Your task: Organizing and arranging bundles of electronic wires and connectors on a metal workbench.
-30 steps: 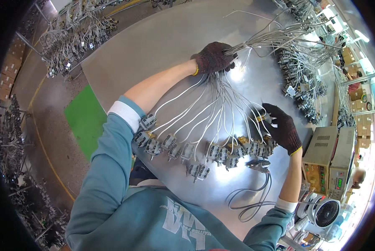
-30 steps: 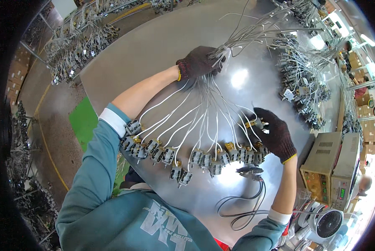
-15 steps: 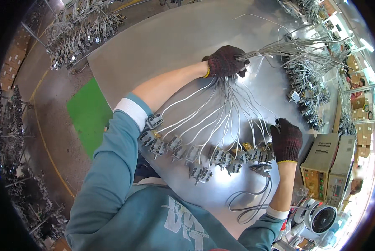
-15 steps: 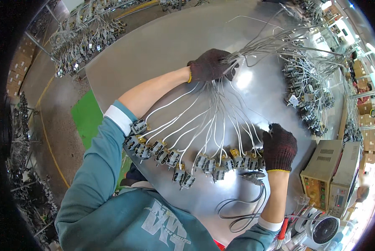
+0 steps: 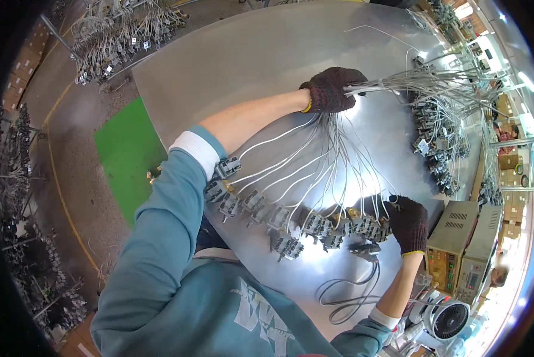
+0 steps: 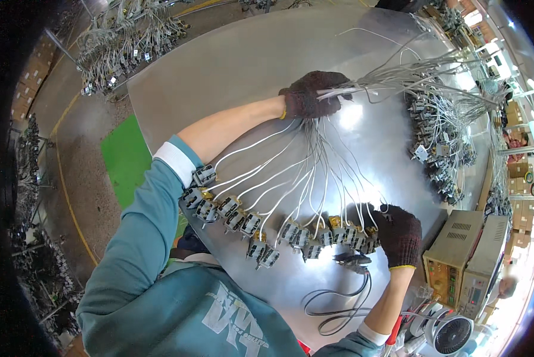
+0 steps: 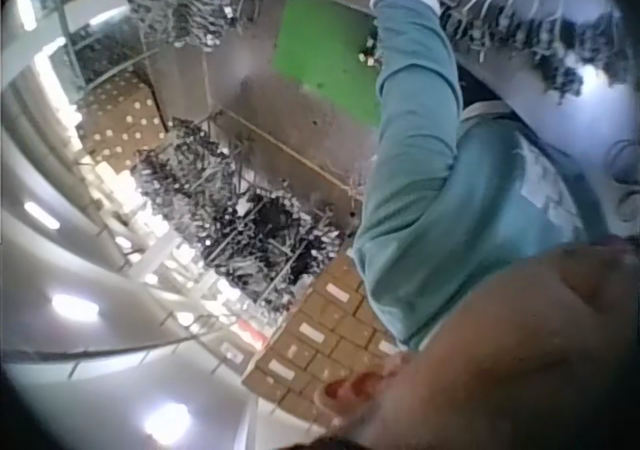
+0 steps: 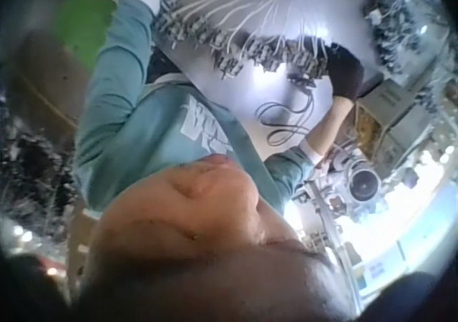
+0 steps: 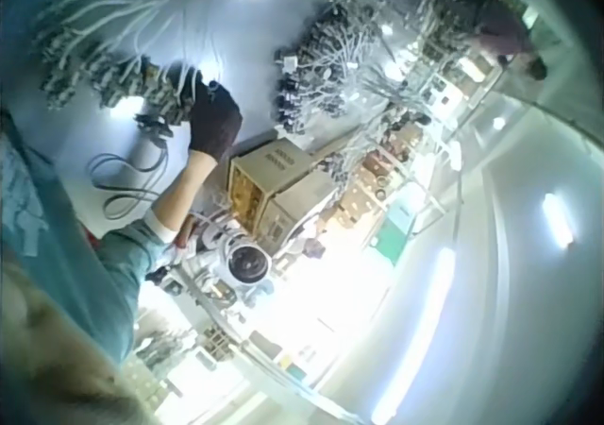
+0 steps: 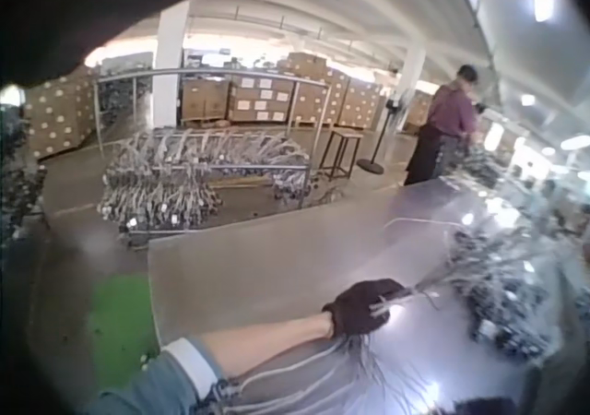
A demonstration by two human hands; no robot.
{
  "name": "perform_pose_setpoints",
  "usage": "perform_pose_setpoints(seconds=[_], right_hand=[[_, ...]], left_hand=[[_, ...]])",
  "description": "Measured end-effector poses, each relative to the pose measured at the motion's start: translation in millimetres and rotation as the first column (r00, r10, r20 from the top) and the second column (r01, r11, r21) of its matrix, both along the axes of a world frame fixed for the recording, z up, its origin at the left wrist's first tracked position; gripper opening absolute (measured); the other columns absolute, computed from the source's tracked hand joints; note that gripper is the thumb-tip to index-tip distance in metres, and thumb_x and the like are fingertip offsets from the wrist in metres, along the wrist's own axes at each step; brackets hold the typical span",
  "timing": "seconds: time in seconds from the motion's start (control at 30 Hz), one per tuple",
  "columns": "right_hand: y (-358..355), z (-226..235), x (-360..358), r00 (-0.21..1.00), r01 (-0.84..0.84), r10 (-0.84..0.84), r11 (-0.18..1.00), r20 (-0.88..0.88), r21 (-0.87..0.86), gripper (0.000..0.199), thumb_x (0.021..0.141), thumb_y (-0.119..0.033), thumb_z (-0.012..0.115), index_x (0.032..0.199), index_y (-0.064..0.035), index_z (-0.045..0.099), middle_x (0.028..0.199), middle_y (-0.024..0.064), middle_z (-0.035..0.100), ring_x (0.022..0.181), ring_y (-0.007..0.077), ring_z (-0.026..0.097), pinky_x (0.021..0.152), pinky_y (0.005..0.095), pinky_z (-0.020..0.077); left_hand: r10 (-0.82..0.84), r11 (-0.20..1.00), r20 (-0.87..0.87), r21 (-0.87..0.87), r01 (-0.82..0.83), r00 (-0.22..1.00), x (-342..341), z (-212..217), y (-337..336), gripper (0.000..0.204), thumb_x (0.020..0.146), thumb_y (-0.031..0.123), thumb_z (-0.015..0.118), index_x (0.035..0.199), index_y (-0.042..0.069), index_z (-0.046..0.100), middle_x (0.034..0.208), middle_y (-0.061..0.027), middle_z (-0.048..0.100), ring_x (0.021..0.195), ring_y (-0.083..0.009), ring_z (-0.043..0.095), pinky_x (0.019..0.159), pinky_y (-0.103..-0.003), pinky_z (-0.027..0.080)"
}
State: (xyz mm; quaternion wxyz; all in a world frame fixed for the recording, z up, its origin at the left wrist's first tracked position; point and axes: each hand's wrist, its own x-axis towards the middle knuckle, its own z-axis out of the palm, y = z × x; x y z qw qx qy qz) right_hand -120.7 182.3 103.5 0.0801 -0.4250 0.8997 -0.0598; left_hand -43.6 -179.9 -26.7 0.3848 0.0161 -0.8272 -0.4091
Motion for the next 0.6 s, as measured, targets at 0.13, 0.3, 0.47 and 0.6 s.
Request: perform_pose_setpoints(seconds=[0.13,0.3,0.47,0.6], right_hand=[[0.9,-1.0,-5.2,0.999,0.015,-0.011,0.997,-0.046,0.082,0.029,0.088,-0.028,0.079,0.102,-0.003,0.08,0.093,0.0205,0.077,0.086,0.0345,0.076,0.078,0.04,0.0583],[3.4,-2.1,-10.4,0.998,-0.063,0.061,0.991,0.022,0.12,0.026,0.093,-0.024,0.075,0.111,-0.005,0.079,0.095,0.0178,0.078,0.079,0.0316,0.075,0.073,0.0394,0.0569],[6.2,-15.4,9.0,0.979,-0.035,0.098,0.944,0.177,-0.329,0.045,0.104,-0.015,0.059,0.149,-0.0096,0.055,0.116,0.0169,0.077,0.086,0.025,0.075,0.076,0.0387,0.0565],[5.5,-21.7,25.9,0.985,-0.15,0.17,0.938,0.035,-0.313,0.047,0.106,-0.021,0.056,0.151,-0.0066,0.053,0.114,0.024,0.073,0.095,0.037,0.075,0.081,0.0414,0.0575]], left_hand=[[-0.085,0.996,0.032,0.037,0.084,0.996,3.9,5.3,-0.1,0.032,0.074,0.016,0.068,0.105,0.011,0.074,0.09,-0.0099,0.072,0.09,-0.029,0.071,0.082,-0.042,0.056],[-0.323,0.861,0.192,0.466,0.203,0.927,9.5,6.9,2.7,0.033,0.09,0.007,0.072,0.123,0.004,0.072,0.106,-0.0074,0.077,0.09,-0.0126,0.07,0.076,-0.031,0.061],[-0.32,0.854,0.147,0.472,0.218,0.936,7.5,0.8,1.8,0.033,0.09,0.009,0.076,0.122,0.003,0.071,0.102,-0.0067,0.078,0.085,-0.0121,0.07,0.073,-0.031,0.061],[-0.329,0.845,0.179,0.494,0.205,0.927,5.6,-2.8,0.5,0.029,0.09,0.011,0.077,0.117,0.002,0.072,0.101,-0.0066,0.078,0.088,-0.0134,0.07,0.075,-0.031,0.06]])
